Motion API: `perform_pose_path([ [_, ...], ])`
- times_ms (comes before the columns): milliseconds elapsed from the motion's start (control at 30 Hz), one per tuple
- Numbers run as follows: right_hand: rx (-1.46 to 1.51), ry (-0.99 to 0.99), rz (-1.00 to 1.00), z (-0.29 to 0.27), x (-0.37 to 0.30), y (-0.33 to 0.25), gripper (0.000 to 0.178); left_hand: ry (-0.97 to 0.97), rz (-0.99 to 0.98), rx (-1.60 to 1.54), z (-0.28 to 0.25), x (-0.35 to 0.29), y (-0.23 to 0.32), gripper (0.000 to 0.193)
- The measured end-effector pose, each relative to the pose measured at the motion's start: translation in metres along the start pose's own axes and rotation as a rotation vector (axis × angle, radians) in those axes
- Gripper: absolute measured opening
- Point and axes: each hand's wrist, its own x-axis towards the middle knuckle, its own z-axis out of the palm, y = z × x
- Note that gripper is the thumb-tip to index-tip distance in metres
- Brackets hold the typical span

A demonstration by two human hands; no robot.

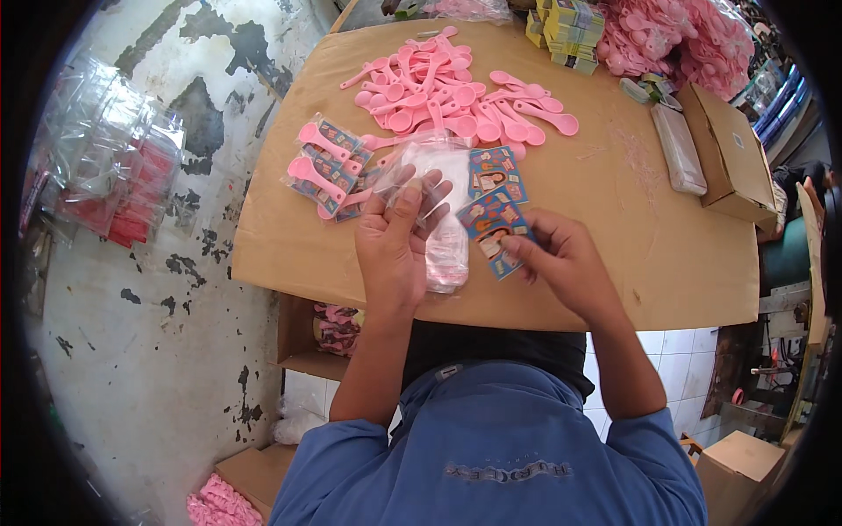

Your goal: The person repeatedly picks up a small plastic bag, inserts a pink plastic spoon and a small card, and places the sealed package on the table. The person continues this repetitive packaging process throughout the clip.

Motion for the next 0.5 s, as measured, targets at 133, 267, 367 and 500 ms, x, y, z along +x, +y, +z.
perform_pose_path([
  [133, 0.183, 0.040, -0.057, 0.016, -0.003, 0.005, 0.023, -0.034, 0.021, -0.006, 0.014, -0.008, -0.010, 0.039],
  [267, 0.286, 0.211, -0.191, 0.020, -0.003, 0.016, 0.022, -0.069, 0.034, 0.002, 0.026, -0.013, -0.015, 0.037],
  [367, 0.189, 0.195, -0.174, 0.010, -0.008, 0.017, 0.023, -0.066, 0.014, -0.002, 0.028, -0.014, -0.017, 0.036],
  [500, 0.116, 0.074, -0.083, 0.000, -0.012, 0.012, 0.027, -0.124, -0.026, 0.008, 0.027, -0.018, -0.019, 0.034],
])
